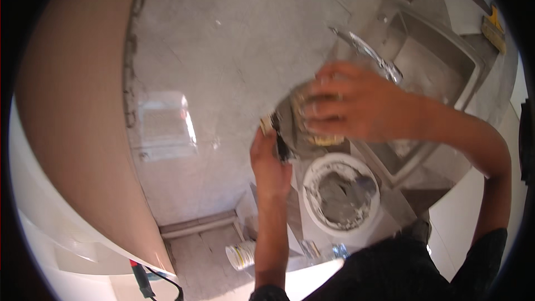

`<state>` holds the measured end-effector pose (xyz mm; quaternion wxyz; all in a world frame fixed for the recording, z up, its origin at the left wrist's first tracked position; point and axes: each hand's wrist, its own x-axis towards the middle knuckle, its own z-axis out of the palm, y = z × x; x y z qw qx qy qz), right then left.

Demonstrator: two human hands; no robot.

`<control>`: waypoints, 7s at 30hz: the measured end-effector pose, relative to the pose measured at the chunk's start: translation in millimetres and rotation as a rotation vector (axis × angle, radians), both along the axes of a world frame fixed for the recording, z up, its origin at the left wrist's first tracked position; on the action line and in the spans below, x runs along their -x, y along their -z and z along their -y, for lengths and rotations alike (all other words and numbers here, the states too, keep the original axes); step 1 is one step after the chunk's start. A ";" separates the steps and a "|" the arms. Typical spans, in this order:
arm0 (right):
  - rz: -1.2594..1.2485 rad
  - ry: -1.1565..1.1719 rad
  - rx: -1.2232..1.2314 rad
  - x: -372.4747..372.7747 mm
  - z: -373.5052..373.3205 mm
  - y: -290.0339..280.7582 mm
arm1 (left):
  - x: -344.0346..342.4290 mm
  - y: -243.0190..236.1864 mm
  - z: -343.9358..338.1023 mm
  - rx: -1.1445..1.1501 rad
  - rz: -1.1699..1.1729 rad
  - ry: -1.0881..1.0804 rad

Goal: The person grouts tile seams along the wall and counter edges, collecting compound from a plate using a trowel and smoothing it into the joints with a sponge and by hand.

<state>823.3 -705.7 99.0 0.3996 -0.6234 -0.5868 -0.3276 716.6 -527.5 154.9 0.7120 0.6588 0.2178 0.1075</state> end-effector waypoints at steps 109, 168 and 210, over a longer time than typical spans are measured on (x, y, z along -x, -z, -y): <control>-0.526 0.786 -0.642 -111.5 -235.0 -204.4 | 372.1 36.4 -209.9 0.598 0.412 -0.304; -0.930 0.026 -0.158 307.0 -168.9 76.1 | 277.6 84.4 -182.6 0.318 -0.176 0.101; -0.553 0.357 -1.082 30.6 -430.5 -186.4 | 445.4 28.0 -318.1 0.363 0.203 -0.530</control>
